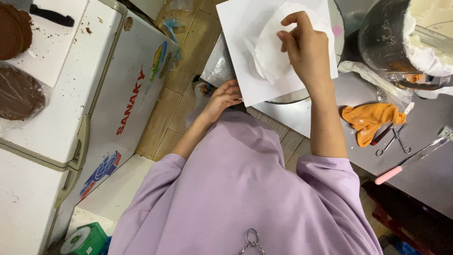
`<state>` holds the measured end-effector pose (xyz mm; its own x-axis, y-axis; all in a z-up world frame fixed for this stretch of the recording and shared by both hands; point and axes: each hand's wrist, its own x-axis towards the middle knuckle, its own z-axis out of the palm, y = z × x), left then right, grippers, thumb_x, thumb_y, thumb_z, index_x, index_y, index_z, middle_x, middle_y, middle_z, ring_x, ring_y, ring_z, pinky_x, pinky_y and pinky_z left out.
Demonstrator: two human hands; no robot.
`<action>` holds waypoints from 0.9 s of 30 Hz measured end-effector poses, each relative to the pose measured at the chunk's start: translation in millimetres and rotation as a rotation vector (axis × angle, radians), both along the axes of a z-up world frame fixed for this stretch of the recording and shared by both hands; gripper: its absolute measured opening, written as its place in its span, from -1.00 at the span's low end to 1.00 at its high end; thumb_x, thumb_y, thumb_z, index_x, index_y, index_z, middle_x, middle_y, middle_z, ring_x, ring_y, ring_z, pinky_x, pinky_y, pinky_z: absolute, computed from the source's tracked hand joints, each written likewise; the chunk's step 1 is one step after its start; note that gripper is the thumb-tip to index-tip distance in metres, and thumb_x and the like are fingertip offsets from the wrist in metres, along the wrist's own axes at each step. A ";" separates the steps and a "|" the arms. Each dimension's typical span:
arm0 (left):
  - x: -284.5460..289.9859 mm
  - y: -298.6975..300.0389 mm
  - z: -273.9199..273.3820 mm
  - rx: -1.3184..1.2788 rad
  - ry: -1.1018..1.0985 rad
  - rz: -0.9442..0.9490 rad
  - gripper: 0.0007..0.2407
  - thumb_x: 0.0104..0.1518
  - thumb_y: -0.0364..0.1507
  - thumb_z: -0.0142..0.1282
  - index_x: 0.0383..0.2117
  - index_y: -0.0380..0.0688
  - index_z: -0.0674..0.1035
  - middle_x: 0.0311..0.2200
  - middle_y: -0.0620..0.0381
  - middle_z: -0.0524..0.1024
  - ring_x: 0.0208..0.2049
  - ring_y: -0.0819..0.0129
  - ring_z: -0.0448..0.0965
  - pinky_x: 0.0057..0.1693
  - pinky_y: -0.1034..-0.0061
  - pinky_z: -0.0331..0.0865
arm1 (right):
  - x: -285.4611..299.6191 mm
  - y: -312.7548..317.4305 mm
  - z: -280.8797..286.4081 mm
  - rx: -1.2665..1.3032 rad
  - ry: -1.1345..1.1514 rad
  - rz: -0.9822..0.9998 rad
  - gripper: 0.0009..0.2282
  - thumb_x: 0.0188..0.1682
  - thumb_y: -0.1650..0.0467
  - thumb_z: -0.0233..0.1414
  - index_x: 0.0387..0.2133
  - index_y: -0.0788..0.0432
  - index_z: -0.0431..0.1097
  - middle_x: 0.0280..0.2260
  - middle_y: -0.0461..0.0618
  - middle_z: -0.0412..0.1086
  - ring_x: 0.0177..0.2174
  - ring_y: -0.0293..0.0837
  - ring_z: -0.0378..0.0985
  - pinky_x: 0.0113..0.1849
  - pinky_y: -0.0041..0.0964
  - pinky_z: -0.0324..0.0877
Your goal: The person arranges white heart-shaped paper cutouts on a square base, wipes the surface with an orange cloth, and uses scissors to trim a small piece of material. The person then places the assembled base onto a shelf.
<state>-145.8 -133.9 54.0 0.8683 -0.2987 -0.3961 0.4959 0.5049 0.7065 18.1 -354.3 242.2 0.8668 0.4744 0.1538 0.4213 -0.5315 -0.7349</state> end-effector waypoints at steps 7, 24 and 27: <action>-1.4 11.9 7.2 -0.035 -0.037 0.204 -0.43 0.13 -0.45 -0.17 0.37 -0.16 0.16 0.31 -0.15 0.29 0.29 0.09 0.39 0.38 0.15 0.23 | 13.1 -70.4 9.4 -0.097 -0.023 -0.223 -0.90 0.27 0.57 0.08 -0.02 0.26 0.35 -0.44 -0.03 0.54 -0.61 -0.29 0.46 -0.58 -0.40 0.24; -4.5 12.1 -12.4 -0.061 -0.006 0.138 -0.37 0.11 -0.49 -0.12 0.41 -0.18 0.06 0.27 -0.13 0.33 0.31 -0.02 0.39 0.35 0.15 0.26 | 11.3 -46.0 4.0 -0.097 -0.240 -0.107 -0.86 0.24 0.59 0.11 -0.05 0.27 0.30 -0.50 0.00 0.53 -0.53 -0.24 0.56 -0.48 -0.37 0.32; -2.1 17.2 -9.5 -0.040 -0.038 0.245 -0.31 0.07 -0.62 -0.09 0.42 -0.15 -0.02 0.30 -0.16 0.29 0.33 -0.02 0.36 0.37 0.15 0.28 | 6.2 -80.9 16.9 -0.092 -0.106 -0.253 -0.89 0.31 0.58 0.09 0.00 0.26 0.33 -0.48 0.01 0.53 -0.57 -0.25 0.50 -0.52 -0.38 0.27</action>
<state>-148.0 -116.7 44.5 0.9309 -0.0918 -0.3536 0.3284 0.6345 0.6997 24.3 -435.3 259.1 0.9406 0.2616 0.2164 0.3391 -0.6919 -0.6374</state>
